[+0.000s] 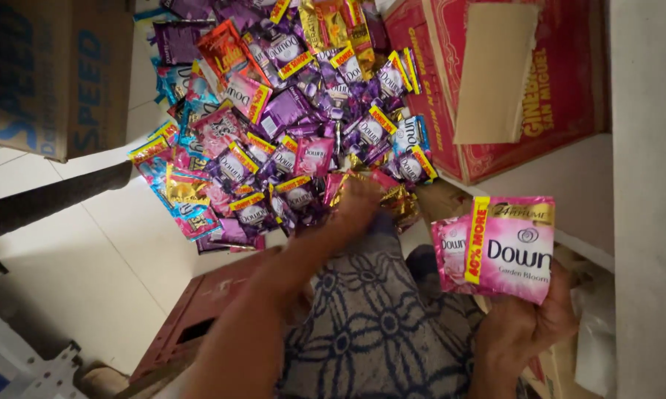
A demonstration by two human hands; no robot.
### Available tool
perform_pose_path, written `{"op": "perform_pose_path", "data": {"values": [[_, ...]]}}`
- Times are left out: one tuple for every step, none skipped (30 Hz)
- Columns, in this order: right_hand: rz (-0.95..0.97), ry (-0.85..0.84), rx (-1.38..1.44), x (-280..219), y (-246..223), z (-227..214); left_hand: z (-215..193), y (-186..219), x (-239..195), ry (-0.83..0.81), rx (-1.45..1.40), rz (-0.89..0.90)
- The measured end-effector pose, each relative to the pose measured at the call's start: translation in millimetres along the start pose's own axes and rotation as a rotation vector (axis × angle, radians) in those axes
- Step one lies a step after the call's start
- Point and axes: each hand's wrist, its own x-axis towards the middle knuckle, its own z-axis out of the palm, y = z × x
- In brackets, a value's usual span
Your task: Sorting through and organizing sachets of detergent and fabric softener on a floor and placing them onto shelves.
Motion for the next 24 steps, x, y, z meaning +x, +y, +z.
{"op": "perform_pose_path", "data": {"values": [[0.000,-0.006,-0.004,-1,2,-2,-24,4,1,-0.003,-0.006,-0.003],[0.016,-0.007,-0.001,-3,6,-4,-47,8,2,0.060,-0.061,0.138],[0.033,-0.006,0.001,-5,8,-6,-70,12,3,0.120,-0.117,0.282],[0.034,-0.010,-0.005,-4,6,-6,-70,19,6,0.117,-0.125,0.281],[0.036,-0.023,-0.061,-3,4,-6,-70,25,10,-0.015,-0.128,0.258],[0.037,-0.036,-0.117,-3,1,-6,-70,31,13,-0.146,-0.131,0.234],[0.041,-0.035,-0.121,-2,0,-5,-73,26,5,-0.149,-0.133,0.238],[0.066,-0.038,-0.133,0,-2,-4,-77,22,-3,-0.220,-0.076,0.209],[0.090,-0.037,-0.138,2,-3,-3,-81,14,-8,-0.288,-0.013,0.179],[0.093,-0.031,-0.136,1,-4,-3,-71,8,-24,-0.288,-0.007,0.183],[0.114,-0.029,-0.063,2,-4,-1,-61,-2,-36,-0.275,-0.001,0.197],[0.135,-0.026,0.010,2,-4,1,-51,-11,-50,-0.261,0.006,0.211],[0.135,-0.024,0.015,2,-4,1,-72,-27,-62,-0.261,0.012,0.210],[0.148,-0.028,0.097,2,-4,1,-93,-44,-75,-0.324,-0.019,0.228],[0.162,-0.030,0.177,1,-5,1,-114,-59,-88,-0.388,-0.051,0.248],[0.162,-0.027,0.180,-1,-4,-1,-103,-64,-97,-0.387,-0.047,0.249],[0.161,-0.037,0.151,-2,-2,-3,-92,-67,-106,-0.393,-0.026,0.263],[0.160,-0.046,0.121,-2,-1,-6,-81,-70,-114,-0.399,-0.005,0.277],[0.156,-0.042,0.124,-2,-3,-5,-83,-67,-110,-0.394,-0.001,0.277],[0.137,-0.046,0.066,-2,-4,-3,-85,-65,-105,-0.389,0.015,0.263],[0.124,-0.057,0.005,-1,-6,-4,-86,-58,-104,-0.392,0.024,0.247],[0.124,-0.060,0.003,-2,-6,-5,-75,-51,-94,-0.393,0.021,0.246],[0.108,-0.061,-0.009,-2,-6,-4,-64,-45,-84,-0.333,-0.031,0.190],[0.092,-0.062,-0.022,-1,-6,-3,-53,-38,-73,-0.273,-0.082,0.134]]}}
